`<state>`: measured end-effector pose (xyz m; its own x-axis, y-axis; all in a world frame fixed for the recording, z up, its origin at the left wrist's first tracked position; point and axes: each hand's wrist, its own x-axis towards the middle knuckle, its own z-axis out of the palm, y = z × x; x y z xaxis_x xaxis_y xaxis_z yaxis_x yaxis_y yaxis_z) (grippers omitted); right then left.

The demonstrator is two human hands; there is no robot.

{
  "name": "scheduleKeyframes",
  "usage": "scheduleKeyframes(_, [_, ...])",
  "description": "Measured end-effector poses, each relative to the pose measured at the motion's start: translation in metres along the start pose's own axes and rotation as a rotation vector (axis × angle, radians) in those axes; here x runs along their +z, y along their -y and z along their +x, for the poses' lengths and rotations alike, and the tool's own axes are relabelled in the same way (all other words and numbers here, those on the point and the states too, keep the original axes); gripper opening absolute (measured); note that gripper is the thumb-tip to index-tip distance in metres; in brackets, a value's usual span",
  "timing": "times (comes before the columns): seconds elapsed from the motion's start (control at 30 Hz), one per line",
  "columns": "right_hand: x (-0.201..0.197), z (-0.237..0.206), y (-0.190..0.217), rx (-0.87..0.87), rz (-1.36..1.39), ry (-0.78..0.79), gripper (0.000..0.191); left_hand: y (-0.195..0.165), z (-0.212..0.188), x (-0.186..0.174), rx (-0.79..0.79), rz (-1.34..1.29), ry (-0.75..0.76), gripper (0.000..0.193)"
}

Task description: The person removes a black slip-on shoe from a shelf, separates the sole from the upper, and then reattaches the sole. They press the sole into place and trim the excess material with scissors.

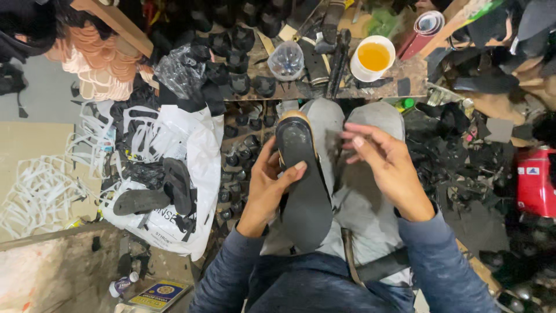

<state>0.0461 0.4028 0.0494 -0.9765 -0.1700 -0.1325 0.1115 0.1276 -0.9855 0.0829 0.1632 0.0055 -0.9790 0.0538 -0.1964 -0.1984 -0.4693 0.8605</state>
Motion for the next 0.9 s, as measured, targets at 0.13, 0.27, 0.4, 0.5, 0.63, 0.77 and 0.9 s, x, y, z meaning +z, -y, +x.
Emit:
scheduleKeyframes(0.13, [0.012,0.059,0.002,-0.095,-0.148,0.034,0.035,-0.011,0.011,-0.017,0.013,0.030,-0.106,0.081])
scheduleKeyframes(0.27, [0.031,0.099,0.010,-0.098,-0.214,0.030,0.033,-0.011,0.011,-0.023,0.064,0.223,-0.145,0.083])
scheduleKeyframes(0.4, [0.047,0.088,0.011,-0.240,-0.229,0.040,0.032,-0.009,0.015,-0.028,0.014,0.276,-0.198,0.083])
scheduleKeyframes(0.5, [0.058,0.044,0.001,-0.217,-0.315,0.068,0.031,-0.012,0.024,-0.032,0.019,0.361,-0.200,0.081])
scheduleKeyframes(0.63, [0.076,-0.015,-0.014,-0.134,-0.268,0.165,0.030,-0.021,0.028,-0.033,0.017,0.565,-0.173,0.081])
scheduleKeyframes(0.77, [0.092,-0.043,-0.022,-0.074,-0.096,0.105,0.016,-0.028,0.023,-0.039,-0.047,0.785,-0.196,0.083])
scheduleKeyframes(0.9, [0.089,-0.038,-0.030,-0.130,-0.035,0.104,0.016,-0.027,0.022,-0.049,-0.098,0.560,-0.272,0.081])
